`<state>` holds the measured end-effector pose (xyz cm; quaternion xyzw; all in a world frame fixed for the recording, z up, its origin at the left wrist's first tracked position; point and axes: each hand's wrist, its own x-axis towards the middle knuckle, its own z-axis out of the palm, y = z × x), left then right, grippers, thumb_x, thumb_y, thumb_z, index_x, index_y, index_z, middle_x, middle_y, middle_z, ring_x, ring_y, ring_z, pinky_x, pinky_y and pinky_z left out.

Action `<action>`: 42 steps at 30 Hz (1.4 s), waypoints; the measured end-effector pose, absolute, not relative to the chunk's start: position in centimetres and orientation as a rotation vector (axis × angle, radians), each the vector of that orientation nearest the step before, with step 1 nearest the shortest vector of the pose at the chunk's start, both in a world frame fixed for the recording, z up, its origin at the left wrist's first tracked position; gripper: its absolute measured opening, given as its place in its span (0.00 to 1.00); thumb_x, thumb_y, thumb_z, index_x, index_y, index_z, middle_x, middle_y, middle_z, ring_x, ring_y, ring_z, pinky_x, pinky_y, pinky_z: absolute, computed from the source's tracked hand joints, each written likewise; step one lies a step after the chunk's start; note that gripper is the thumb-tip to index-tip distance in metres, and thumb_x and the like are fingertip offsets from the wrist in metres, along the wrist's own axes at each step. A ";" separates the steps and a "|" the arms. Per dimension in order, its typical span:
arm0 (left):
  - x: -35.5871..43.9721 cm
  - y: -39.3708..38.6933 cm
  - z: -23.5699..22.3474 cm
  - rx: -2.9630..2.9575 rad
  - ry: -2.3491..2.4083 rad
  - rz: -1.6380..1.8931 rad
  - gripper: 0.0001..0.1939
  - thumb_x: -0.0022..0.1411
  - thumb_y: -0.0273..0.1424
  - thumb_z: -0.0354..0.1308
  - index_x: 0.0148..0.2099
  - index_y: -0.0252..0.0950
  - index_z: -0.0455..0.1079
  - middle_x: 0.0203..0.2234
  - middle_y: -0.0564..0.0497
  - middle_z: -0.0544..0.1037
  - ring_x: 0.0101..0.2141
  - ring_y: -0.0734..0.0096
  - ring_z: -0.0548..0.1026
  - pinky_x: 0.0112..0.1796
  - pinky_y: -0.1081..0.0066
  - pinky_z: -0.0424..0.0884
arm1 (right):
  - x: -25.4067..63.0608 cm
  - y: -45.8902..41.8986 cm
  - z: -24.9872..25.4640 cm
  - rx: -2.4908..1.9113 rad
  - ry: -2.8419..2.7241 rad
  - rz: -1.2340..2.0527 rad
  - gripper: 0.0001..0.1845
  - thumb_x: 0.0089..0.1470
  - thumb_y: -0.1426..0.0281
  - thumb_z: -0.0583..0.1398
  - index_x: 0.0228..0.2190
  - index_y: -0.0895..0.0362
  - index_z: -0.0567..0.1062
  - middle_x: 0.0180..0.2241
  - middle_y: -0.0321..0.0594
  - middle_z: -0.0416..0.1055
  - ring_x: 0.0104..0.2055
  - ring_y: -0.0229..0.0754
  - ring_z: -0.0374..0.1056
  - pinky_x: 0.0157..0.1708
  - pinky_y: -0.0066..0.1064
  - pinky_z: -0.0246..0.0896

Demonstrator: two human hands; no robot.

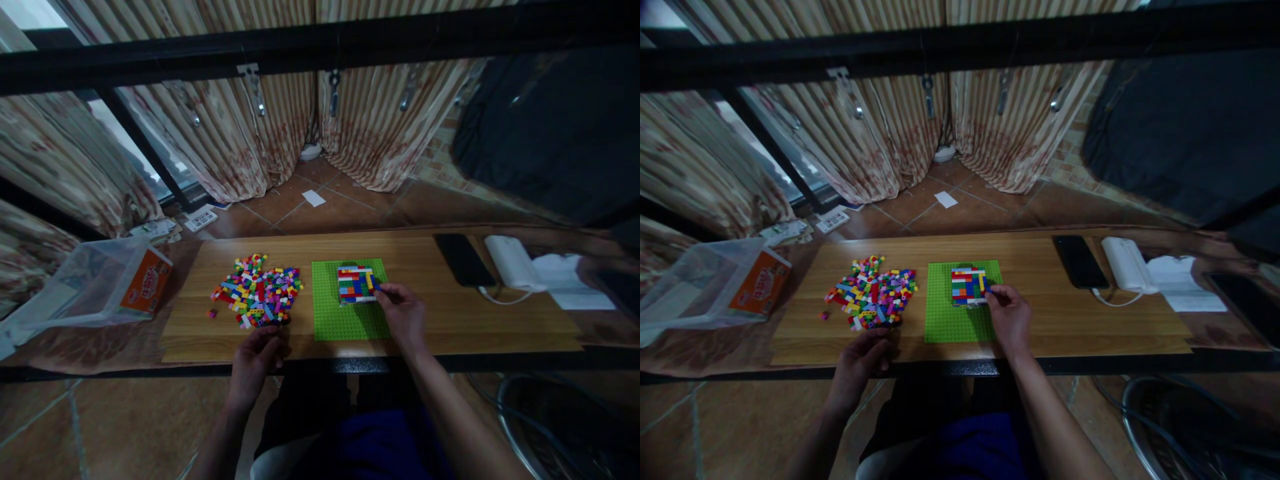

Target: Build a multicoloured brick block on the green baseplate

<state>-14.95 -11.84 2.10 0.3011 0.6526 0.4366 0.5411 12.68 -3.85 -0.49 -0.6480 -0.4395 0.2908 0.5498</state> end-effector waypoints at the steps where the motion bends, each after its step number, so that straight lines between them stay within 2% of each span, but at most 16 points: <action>1: -15.0 -11.8 2.1 0.719 1.552 1.033 0.24 0.47 0.39 0.65 0.45 0.31 0.68 0.24 0.53 0.77 0.16 0.79 0.67 0.19 0.78 0.63 | 12.7 -3.8 -0.5 -1.537 -1.043 0.688 0.11 0.44 0.62 0.65 0.28 0.56 0.76 0.29 0.41 0.77 0.32 0.43 0.72 0.37 0.38 0.68; 11: -15.1 -11.9 1.6 0.723 1.523 1.038 0.24 0.48 0.38 0.65 0.45 0.31 0.67 0.22 0.53 0.77 0.16 0.78 0.67 0.19 0.78 0.63 | 12.9 -5.1 -0.7 -1.571 -1.157 0.589 0.12 0.47 0.60 0.63 0.30 0.56 0.77 0.31 0.42 0.77 0.34 0.44 0.72 0.39 0.39 0.68; 19: -15.2 -11.8 1.4 0.733 1.518 1.035 0.24 0.48 0.38 0.64 0.45 0.31 0.67 0.23 0.52 0.77 0.16 0.78 0.68 0.19 0.78 0.62 | 12.9 -4.2 1.2 -1.508 -1.443 0.402 0.12 0.53 0.64 0.59 0.36 0.57 0.78 0.34 0.43 0.76 0.32 0.42 0.71 0.34 0.35 0.67; 23: -15.4 -11.8 1.2 0.724 1.512 1.033 0.25 0.47 0.39 0.65 0.45 0.32 0.67 0.23 0.53 0.77 0.16 0.78 0.68 0.18 0.78 0.62 | 12.6 -2.5 1.7 -1.514 -1.568 0.313 0.12 0.54 0.66 0.58 0.37 0.57 0.78 0.33 0.44 0.75 0.34 0.44 0.70 0.36 0.37 0.65; 33: -15.4 -11.7 1.3 0.723 1.504 1.018 0.24 0.48 0.39 0.64 0.45 0.31 0.66 0.23 0.52 0.77 0.15 0.78 0.67 0.18 0.78 0.61 | 10.8 -2.0 1.1 -1.724 -1.677 -0.035 0.09 0.51 0.71 0.58 0.32 0.56 0.79 0.33 0.43 0.76 0.39 0.49 0.67 0.45 0.43 0.59; 42: -15.2 -11.8 1.5 0.724 1.511 1.031 0.23 0.48 0.39 0.64 0.44 0.32 0.67 0.23 0.52 0.76 0.16 0.79 0.67 0.19 0.78 0.62 | 10.8 -1.7 0.0 -1.698 -1.424 0.082 0.09 0.48 0.66 0.60 0.29 0.57 0.78 0.36 0.46 0.73 0.42 0.49 0.66 0.46 0.43 0.59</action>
